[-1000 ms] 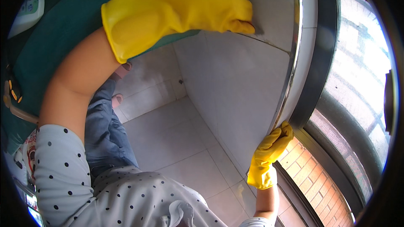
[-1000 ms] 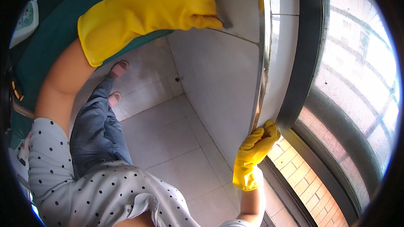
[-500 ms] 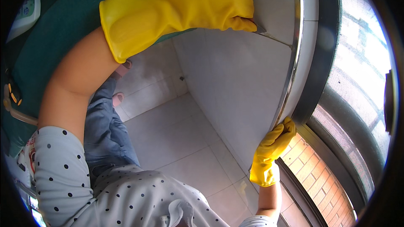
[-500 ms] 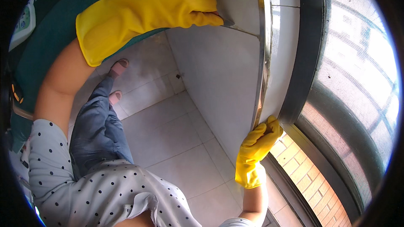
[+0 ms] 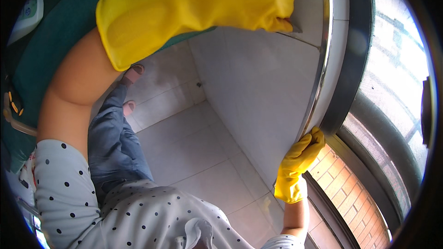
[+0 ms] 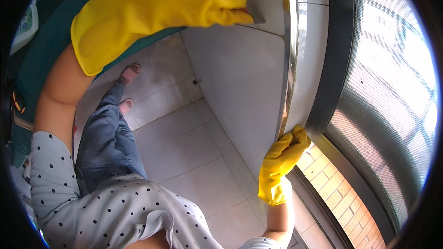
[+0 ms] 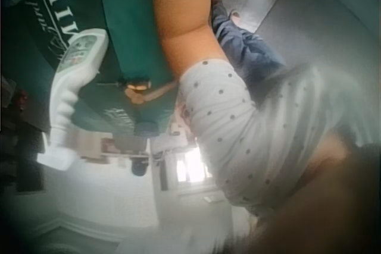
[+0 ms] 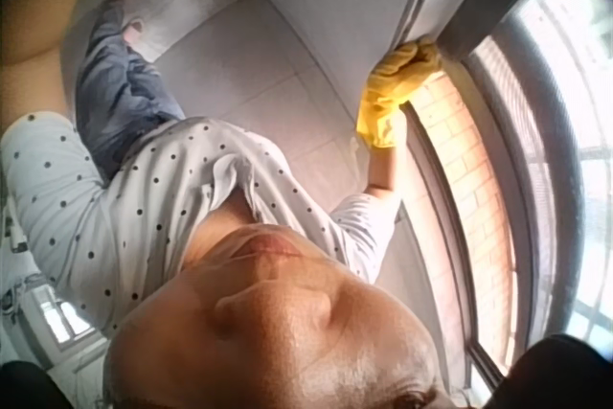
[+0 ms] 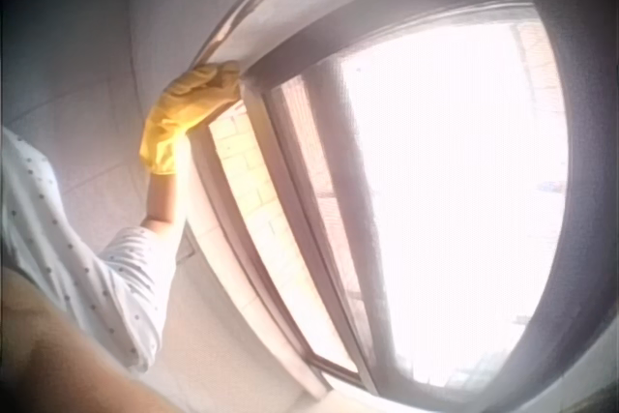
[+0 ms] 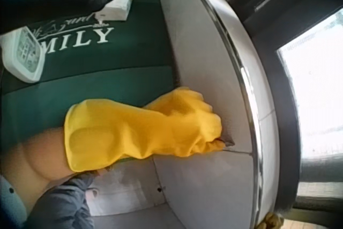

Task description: The person uses a metal scraper to remove marks or residue from white tiled walls. They work methodically along the grout lines and the metal trim near a window, scraping the surface repeatedly to clean it.

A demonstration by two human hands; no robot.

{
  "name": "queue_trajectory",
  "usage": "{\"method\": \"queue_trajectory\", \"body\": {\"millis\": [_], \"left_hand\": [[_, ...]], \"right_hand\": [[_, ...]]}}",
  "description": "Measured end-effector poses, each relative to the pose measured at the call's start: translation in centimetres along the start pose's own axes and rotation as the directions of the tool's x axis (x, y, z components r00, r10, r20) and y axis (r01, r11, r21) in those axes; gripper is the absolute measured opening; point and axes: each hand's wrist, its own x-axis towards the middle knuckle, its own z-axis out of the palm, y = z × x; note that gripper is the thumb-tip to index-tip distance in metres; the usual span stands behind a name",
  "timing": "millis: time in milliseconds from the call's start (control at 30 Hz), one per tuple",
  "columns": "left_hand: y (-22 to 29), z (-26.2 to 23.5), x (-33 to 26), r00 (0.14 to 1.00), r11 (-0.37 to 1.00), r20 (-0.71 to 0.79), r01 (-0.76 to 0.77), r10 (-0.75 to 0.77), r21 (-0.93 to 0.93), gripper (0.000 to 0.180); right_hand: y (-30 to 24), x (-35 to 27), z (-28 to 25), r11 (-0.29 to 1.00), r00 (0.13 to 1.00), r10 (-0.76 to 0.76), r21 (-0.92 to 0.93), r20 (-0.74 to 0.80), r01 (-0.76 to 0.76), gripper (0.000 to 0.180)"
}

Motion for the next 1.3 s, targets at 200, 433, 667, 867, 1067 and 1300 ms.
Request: {"method": "queue_trajectory", "body": {"millis": [200,433,667,867,1067,1300], "left_hand": [[-0.2,-1.5,0.6,0.998,0.999,0.055,0.017,-0.02,0.045,0.028],[0.8,-0.7,0.7,0.997,1.0,0.079,-0.017,0.016,0.015,0.028],[1.2,-0.5,1.5,0.994,0.999,0.11,-0.031,0.028,0.026,0.028],[1.4,-1.7,1.8,0.993,0.998,0.116,-0.014,0.007,0.06,0.028],[1.8,-1.6,2.1,0.991,0.997,0.135,-0.03,0.021,0.065,0.028],[2.5,-1.6,2.5,0.99,0.996,0.135,-0.051,0.041,0.068,0.028]], "right_hand": [[0.3,-0.1,0.1,1.0,1.0,0.01,0.019,-0.013,-0.01,0.033],[0.8,0.0,0.2,0.999,0.998,-0.048,-0.023,-0.029,0.047,0.032],[1.2,0.0,0.1,1.0,1.0,-0.014,-0.015,-0.007,0.014,0.031],[1.7,-0.1,0.3,1.0,1.0,-0.002,-0.004,-0.018,0.002,0.033],[1.6,-0.3,0.3,1.0,0.999,0.013,-0.012,-0.033,-0.013,0.03],[1.8,-0.4,0.5,1.0,0.997,-0.01,0.002,-0.073,0.011,0.028]]}}
